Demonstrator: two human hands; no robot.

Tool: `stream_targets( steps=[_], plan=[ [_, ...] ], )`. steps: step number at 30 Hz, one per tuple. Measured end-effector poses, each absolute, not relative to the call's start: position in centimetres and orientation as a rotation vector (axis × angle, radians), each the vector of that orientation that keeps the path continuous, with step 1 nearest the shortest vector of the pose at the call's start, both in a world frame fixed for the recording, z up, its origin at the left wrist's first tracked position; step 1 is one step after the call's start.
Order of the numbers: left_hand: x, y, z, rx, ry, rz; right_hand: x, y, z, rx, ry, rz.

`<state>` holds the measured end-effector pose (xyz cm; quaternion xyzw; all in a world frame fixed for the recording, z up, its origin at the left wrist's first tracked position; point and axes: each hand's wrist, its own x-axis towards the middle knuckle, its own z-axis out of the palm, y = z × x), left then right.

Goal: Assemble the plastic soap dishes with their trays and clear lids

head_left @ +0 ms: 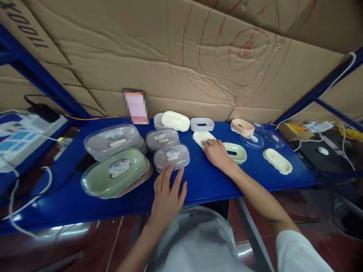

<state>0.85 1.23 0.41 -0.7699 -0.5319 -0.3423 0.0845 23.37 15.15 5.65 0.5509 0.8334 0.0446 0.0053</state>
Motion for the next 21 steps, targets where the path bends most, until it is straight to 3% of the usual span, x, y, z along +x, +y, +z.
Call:
stream_targets(
  steps=[4,10,12,17,21],
  plan=[
    [0.7,1.3,0.5,-2.545,-1.422,-0.947,25.7,9.6,6.2,1.552,2.762,-0.023],
    [0.8,1.9,0.9,-2.71,-1.259,-0.763,29.2,8.0,7.0,1.184,3.144,-0.595],
    [0.7,1.9,0.9,-2.745,-1.272,-0.759,29.4,10.7,7.2,1.326,3.192,-0.506],
    [0.4,1.4,1.0,-2.797,-1.325,-0.849,27.4,19.5,7.8,1.72,2.705,0.135],
    [0.3,1.3,1.1,-2.787,-1.373,-0.934,25.5,22.9,8.6,1.738,2.592,0.196]
  ],
)
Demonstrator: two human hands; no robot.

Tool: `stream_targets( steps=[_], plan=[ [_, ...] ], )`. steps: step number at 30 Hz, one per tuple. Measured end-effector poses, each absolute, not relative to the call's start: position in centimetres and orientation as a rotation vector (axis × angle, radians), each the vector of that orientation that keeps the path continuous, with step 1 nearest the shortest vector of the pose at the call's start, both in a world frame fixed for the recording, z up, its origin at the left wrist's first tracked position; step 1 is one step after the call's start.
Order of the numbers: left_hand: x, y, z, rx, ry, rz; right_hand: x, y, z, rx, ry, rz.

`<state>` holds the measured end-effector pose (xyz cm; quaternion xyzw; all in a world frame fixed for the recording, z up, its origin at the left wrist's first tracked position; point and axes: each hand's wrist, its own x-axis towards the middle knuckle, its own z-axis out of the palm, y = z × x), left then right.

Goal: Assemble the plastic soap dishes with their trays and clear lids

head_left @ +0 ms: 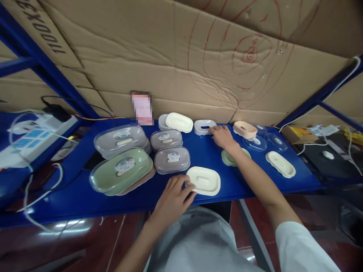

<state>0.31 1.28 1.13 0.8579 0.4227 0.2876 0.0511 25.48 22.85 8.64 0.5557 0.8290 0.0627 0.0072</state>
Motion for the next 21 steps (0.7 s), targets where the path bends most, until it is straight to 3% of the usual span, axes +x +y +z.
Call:
stream_targets(
  steps=[6,13,21],
  plan=[
    [0.2,1.4,0.9,2.562,1.309,0.947,25.7,16.2,9.9,1.648,2.703,0.187],
    [0.3,1.4,0.3,2.544,1.402,0.981,27.1,4.4,8.1,1.338,3.17,-0.166],
    [0.2,1.6,0.7,2.572,1.335,0.957,26.9,2.3,4.5,1.287,3.295,-0.424]
  ],
)
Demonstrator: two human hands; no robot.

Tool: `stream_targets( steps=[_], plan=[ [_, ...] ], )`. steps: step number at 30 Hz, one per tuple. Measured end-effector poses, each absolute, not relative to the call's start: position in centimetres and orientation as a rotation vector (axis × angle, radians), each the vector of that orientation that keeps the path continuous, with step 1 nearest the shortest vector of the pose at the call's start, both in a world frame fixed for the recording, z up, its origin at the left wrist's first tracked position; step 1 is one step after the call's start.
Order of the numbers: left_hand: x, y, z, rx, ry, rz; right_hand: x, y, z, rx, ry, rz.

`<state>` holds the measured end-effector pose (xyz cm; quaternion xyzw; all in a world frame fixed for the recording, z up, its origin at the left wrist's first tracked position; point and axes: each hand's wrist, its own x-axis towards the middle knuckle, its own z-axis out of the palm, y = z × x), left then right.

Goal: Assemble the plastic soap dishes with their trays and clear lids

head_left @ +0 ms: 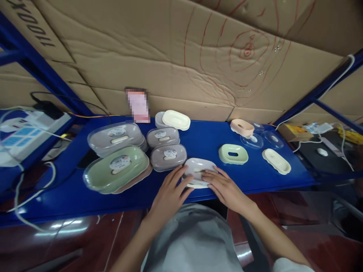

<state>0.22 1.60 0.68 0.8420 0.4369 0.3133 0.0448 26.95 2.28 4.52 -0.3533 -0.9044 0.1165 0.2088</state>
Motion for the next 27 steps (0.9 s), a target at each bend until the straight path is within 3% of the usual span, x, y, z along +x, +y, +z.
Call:
stream_targets(
  steps=[12,20,27],
  plan=[
    [0.3,1.5,0.9,2.622,1.245,0.948,27.9,2.2,2.6,-0.93,-2.542,0.237],
    [0.1,1.6,1.1,2.52,1.221,0.935,36.0,5.1,1.5,-1.694,-2.108,-0.196],
    [0.1,1.5,1.1,2.526,1.207,0.937,38.1,5.9,-0.2,-1.691,-2.119,-0.124]
  ],
)
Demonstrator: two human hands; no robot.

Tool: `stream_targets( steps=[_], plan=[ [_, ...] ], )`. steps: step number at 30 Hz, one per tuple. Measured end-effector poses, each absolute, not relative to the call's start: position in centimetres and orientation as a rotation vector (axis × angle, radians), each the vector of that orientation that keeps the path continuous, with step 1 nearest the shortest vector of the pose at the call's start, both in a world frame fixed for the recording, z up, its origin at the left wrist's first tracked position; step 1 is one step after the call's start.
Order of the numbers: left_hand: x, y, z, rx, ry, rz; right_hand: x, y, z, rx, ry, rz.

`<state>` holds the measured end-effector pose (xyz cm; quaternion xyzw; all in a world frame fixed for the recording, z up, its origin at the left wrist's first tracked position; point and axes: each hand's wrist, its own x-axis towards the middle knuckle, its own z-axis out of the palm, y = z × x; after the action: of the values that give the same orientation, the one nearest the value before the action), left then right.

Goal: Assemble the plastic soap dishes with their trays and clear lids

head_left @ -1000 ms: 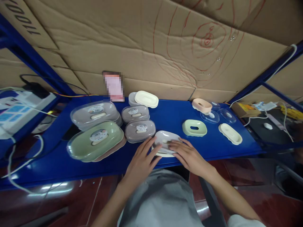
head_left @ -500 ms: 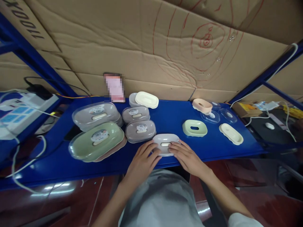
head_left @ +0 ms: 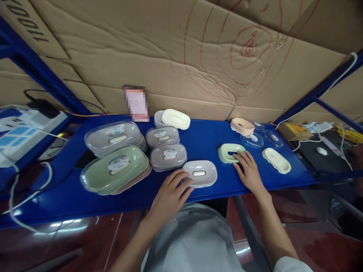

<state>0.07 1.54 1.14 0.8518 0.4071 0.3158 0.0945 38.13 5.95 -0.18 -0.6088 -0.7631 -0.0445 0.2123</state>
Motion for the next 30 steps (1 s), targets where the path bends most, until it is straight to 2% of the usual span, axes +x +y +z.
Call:
stream_targets(
  steps=[3,8,11,17,22,26,30],
  plan=[
    [0.2,1.4,1.1,2.593,1.254,0.94,36.9,7.1,0.9,-1.714,-2.18,-0.159],
    [0.3,1.3,1.2,2.686,1.296,0.883,36.5,12.4,4.4,-1.606,-2.234,-0.032],
    [0.3,1.3,1.2,2.688,1.313,0.864,38.8,15.3,5.7,-1.803,-2.076,-0.186],
    [0.2,1.3,1.0,2.659,1.312,0.882,43.7,13.6,3.2,-2.105,-1.931,-0.326],
    [0.2,1.4,0.7,2.603,1.273,0.919,43.6,10.6,0.9,-1.884,-1.995,-0.221],
    [0.0,1.3,0.4,2.477,1.233,0.971,42.2,9.4,1.1,-1.682,-1.904,0.009],
    [-0.4,1.2,0.3,2.287,1.275,0.9,38.2,6.2,2.2,-1.527,-1.74,0.096]
  ],
)
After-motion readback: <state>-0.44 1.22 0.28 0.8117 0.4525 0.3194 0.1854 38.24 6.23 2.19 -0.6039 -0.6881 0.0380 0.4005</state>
